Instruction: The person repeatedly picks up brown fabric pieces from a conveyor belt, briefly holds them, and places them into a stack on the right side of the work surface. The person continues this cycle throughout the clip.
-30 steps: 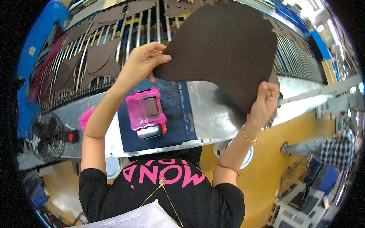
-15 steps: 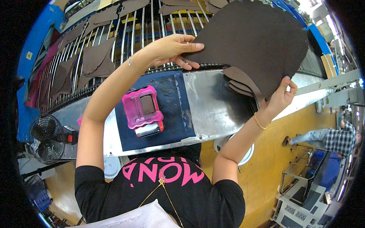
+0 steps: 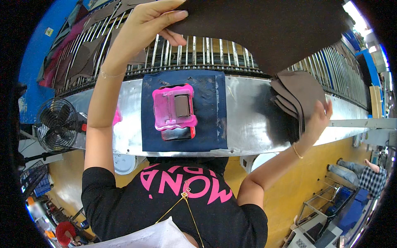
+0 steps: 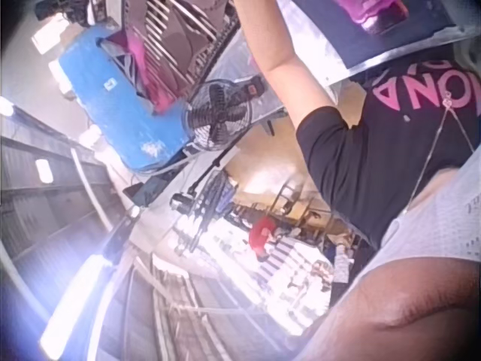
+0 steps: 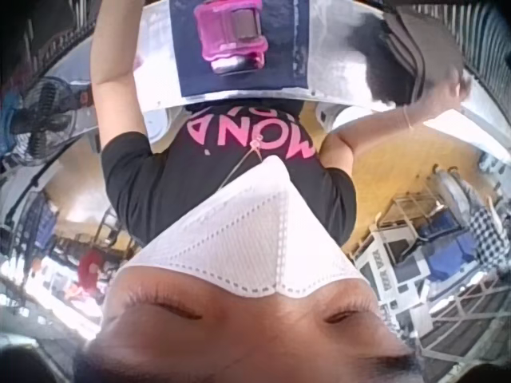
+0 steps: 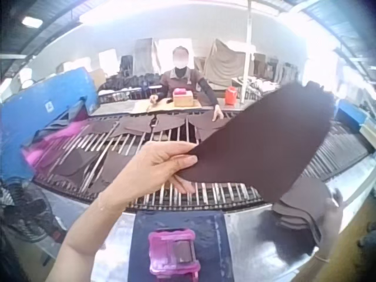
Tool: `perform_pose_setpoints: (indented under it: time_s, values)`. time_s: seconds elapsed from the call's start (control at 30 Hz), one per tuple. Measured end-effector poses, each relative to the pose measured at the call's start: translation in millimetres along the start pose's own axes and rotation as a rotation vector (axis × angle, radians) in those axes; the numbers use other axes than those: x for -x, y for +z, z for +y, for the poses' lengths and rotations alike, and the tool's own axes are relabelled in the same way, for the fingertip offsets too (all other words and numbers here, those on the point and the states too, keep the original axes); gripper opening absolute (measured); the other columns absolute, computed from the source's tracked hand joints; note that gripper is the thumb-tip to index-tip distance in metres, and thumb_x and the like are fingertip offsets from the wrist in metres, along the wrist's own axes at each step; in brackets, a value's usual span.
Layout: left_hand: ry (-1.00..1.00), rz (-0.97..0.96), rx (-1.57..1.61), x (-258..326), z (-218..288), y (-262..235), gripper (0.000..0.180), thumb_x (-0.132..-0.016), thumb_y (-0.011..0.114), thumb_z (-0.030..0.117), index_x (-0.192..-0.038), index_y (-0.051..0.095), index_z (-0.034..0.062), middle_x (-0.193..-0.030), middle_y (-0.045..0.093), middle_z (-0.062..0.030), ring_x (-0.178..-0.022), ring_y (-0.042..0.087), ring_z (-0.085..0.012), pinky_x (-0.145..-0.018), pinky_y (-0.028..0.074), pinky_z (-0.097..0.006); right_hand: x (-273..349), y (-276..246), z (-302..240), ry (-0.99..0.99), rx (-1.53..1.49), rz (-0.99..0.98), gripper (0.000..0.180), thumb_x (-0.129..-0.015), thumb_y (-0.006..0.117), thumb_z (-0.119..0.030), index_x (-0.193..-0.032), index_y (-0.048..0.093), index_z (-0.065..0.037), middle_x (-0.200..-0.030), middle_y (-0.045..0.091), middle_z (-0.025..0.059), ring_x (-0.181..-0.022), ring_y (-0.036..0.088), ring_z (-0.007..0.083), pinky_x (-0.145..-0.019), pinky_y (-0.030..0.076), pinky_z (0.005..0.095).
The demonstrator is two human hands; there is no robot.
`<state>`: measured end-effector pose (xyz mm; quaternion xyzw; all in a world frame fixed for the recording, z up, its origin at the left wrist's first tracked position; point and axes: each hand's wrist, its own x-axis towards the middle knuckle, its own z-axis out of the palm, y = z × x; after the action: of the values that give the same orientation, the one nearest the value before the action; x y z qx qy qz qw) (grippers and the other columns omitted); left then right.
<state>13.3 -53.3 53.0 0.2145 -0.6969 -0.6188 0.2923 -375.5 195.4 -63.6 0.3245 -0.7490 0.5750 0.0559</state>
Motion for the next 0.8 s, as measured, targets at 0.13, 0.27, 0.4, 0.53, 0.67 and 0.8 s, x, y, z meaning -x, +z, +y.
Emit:
perform_pose_setpoints:
  time_s: [0.13, 0.27, 0.4, 0.53, 0.67, 0.8]
  values:
    - [0.076, 0.090, -0.204, 36, 5, -13, 0.038, -0.089, 0.058, 0.014, -0.120, 0.050, -0.0065, -0.094, 0.064, -0.0136, -0.068, 0.068, -0.0213, -0.056, 0.057, -0.025, 54, 91, -73, 0.011, -0.588, -0.555, 0.060, -0.084, 0.065, -0.039, -0.121, 0.047, 0.004, -0.110, 0.057, 0.0084, -0.094, 0.054, 0.0142, -0.079, 0.044, 0.0265]
    - [0.064, 0.156, -0.140, 65, 13, -18, 0.033, -0.089, 0.058, 0.014, -0.115, 0.053, -0.0058, -0.086, 0.064, -0.0135, -0.063, 0.068, -0.0236, -0.051, 0.057, -0.026, 84, 108, -118, 0.021, -0.523, -0.732, 0.041, -0.083, 0.069, -0.025, -0.106, 0.057, 0.006, -0.097, 0.062, 0.0056, -0.083, 0.055, 0.0109, -0.075, 0.044, 0.0243]
    - [-0.045, 0.334, -0.220, 115, 9, -44, 0.027, -0.089, 0.057, 0.013, -0.109, 0.057, -0.0052, -0.086, 0.063, -0.0091, -0.065, 0.068, -0.0197, -0.056, 0.056, -0.022, 108, 130, -131, -0.062, -0.482, -0.888, 0.025, -0.081, 0.069, -0.008, -0.100, 0.060, 0.005, -0.085, 0.066, 0.0053, -0.075, 0.057, 0.0090, -0.067, 0.047, 0.0225]
    - [0.001, 0.478, -0.346, 167, -14, -76, 0.023, -0.088, 0.060, 0.011, -0.106, 0.059, -0.0036, -0.080, 0.063, -0.0067, -0.063, 0.067, -0.0167, -0.049, 0.051, -0.020, 138, 159, -146, -0.157, -0.468, -0.931, 0.013, -0.077, 0.071, -0.005, -0.083, 0.062, 0.002, -0.076, 0.068, 0.0081, -0.066, 0.062, 0.0087, -0.056, 0.047, 0.0227]
    - [-0.026, 0.637, -0.402, 207, -24, -92, 0.020, -0.086, 0.063, 0.009, -0.102, 0.060, -0.0019, -0.075, 0.062, -0.0050, -0.058, 0.064, -0.0126, -0.048, 0.048, -0.019, 152, 171, -152, -0.364, -0.302, -1.056, 0.013, -0.075, 0.071, -0.004, -0.084, 0.063, 0.001, -0.077, 0.068, 0.0133, -0.064, 0.066, 0.0206, -0.056, 0.049, 0.0265]
    - [-0.006, 0.665, -0.422, 232, -32, -92, 0.014, -0.084, 0.063, 0.006, -0.097, 0.060, -0.0002, -0.071, 0.060, -0.0023, -0.053, 0.057, -0.0069, -0.048, 0.044, -0.018, 161, 178, -155, -0.468, -0.315, -1.045, 0.009, -0.074, 0.071, -0.005, -0.078, 0.064, 0.000, -0.071, 0.064, 0.0149, -0.059, 0.063, 0.0283, -0.052, 0.046, 0.0307]
